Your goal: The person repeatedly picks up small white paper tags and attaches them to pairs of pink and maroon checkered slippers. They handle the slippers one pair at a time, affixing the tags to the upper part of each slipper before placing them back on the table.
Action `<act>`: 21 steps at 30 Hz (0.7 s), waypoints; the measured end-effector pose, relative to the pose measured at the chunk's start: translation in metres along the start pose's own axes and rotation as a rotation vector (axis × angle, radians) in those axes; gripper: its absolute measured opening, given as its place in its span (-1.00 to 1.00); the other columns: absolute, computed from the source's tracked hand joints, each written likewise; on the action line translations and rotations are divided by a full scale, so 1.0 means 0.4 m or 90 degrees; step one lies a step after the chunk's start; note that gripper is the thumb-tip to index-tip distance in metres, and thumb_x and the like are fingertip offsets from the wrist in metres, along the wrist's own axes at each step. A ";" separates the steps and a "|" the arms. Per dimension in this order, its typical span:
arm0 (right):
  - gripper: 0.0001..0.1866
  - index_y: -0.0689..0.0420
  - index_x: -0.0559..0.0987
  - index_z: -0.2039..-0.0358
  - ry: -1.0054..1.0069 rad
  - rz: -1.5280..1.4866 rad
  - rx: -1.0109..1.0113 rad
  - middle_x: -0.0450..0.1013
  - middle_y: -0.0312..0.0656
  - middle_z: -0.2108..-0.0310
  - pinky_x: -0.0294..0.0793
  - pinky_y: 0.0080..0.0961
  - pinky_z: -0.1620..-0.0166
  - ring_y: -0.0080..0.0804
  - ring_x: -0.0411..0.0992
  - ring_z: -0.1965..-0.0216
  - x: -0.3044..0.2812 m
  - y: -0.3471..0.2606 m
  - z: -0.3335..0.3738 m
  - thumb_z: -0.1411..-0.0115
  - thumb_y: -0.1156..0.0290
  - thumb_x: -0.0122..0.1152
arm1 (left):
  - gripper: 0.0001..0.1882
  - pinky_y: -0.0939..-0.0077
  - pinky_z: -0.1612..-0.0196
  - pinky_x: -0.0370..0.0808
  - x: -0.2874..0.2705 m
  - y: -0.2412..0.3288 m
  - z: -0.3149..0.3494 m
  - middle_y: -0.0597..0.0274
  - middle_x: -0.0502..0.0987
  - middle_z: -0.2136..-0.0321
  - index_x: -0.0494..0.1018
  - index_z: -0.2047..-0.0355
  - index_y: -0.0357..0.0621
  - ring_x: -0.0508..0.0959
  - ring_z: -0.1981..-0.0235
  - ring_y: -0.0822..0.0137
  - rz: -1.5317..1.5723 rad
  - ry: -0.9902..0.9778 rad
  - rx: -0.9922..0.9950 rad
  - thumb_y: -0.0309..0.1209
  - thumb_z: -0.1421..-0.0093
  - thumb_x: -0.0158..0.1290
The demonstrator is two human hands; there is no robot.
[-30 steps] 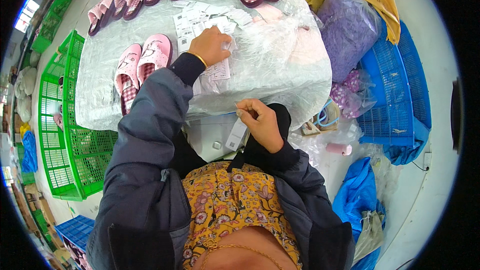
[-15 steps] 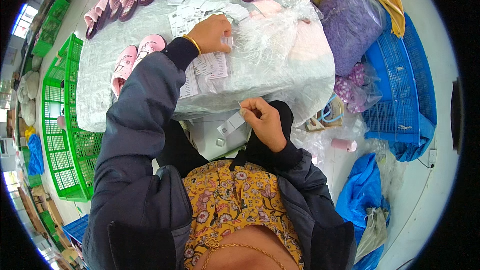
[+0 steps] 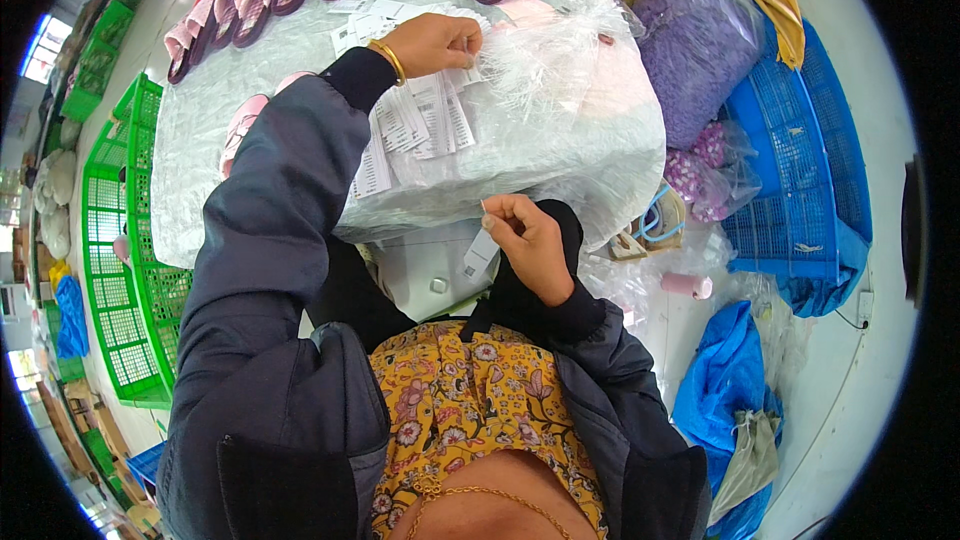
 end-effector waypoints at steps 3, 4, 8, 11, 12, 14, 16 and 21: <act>-0.79 0.26 0.57 0.14 -0.003 -0.004 0.003 0.53 -0.30 0.38 0.45 -0.65 0.28 -0.68 0.41 0.38 0.003 0.001 0.004 -0.21 0.50 0.25 | -0.74 0.46 0.36 0.44 -0.026 0.003 0.000 0.28 0.55 0.52 0.46 0.16 -0.12 0.52 0.50 0.35 -0.024 0.099 0.023 -0.37 -0.14 0.17; -0.79 0.26 0.57 0.14 -0.002 -0.008 -0.006 0.53 -0.30 0.38 0.44 -0.65 0.28 -0.68 0.40 0.38 0.004 -0.003 0.004 -0.21 0.50 0.25 | -0.72 0.46 0.35 0.45 -0.034 -0.001 -0.001 0.28 0.57 0.51 0.45 0.13 -0.11 0.54 0.50 0.34 -0.026 0.135 0.029 -0.37 -0.15 0.17; -0.79 0.26 0.57 0.14 0.014 -0.015 -0.007 0.53 -0.31 0.38 0.44 -0.66 0.28 -0.69 0.40 0.38 -0.001 -0.004 0.006 -0.22 0.51 0.25 | -0.60 0.53 0.32 0.47 -0.059 -0.028 0.004 0.26 0.59 0.48 0.39 0.00 -0.14 0.55 0.47 0.38 0.062 0.205 -0.036 -0.40 -0.15 0.19; -0.79 0.25 0.56 0.13 0.017 -0.027 -0.018 0.53 -0.31 0.38 0.44 -0.66 0.28 -0.69 0.40 0.38 -0.002 -0.001 0.008 -0.22 0.51 0.25 | -0.53 0.58 0.29 0.46 -0.061 -0.074 0.010 0.26 0.59 0.46 0.37 -0.05 -0.21 0.55 0.44 0.44 0.169 0.250 -0.084 -0.42 -0.14 0.22; -0.79 0.25 0.56 0.13 0.016 -0.036 -0.016 0.53 -0.31 0.38 0.44 -0.66 0.28 -0.69 0.40 0.38 -0.002 0.002 0.009 -0.22 0.51 0.25 | -0.52 0.59 0.28 0.46 -0.056 -0.093 0.015 0.26 0.59 0.44 0.37 -0.05 -0.23 0.55 0.42 0.45 0.198 0.258 -0.103 -0.42 -0.14 0.22; -0.79 0.24 0.56 0.13 0.014 -0.055 -0.012 0.53 -0.32 0.37 0.44 -0.66 0.29 -0.69 0.40 0.38 -0.001 0.005 0.009 -0.22 0.50 0.25 | -0.52 0.61 0.25 0.45 -0.043 -0.136 0.021 0.27 0.59 0.40 0.37 -0.06 -0.26 0.54 0.38 0.48 0.247 0.265 -0.139 -0.43 -0.15 0.23; -0.79 0.24 0.56 0.13 0.012 -0.030 -0.012 0.52 -0.33 0.38 0.43 -0.66 0.29 -0.70 0.40 0.38 -0.006 0.008 0.009 -0.22 0.51 0.25 | -0.52 0.63 0.21 0.44 -0.033 -0.190 0.019 0.28 0.59 0.36 0.37 -0.07 -0.27 0.53 0.34 0.50 0.285 0.263 -0.172 -0.43 -0.16 0.22; -0.80 0.24 0.56 0.13 0.016 -0.031 -0.013 0.52 -0.34 0.39 0.43 -0.67 0.30 -0.70 0.40 0.39 -0.006 0.001 0.012 -0.22 0.50 0.25 | -0.74 0.68 0.22 0.42 -0.041 -0.223 0.033 0.35 0.57 0.32 0.51 0.14 -0.26 0.51 0.33 0.56 0.504 0.388 -0.146 -0.44 -0.18 0.21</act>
Point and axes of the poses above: each hand's wrist, its own z-axis away from the middle knuckle, its own x-axis out of the palm, y = z × x, the point moved 9 cm from there along -z, towards the middle knuckle
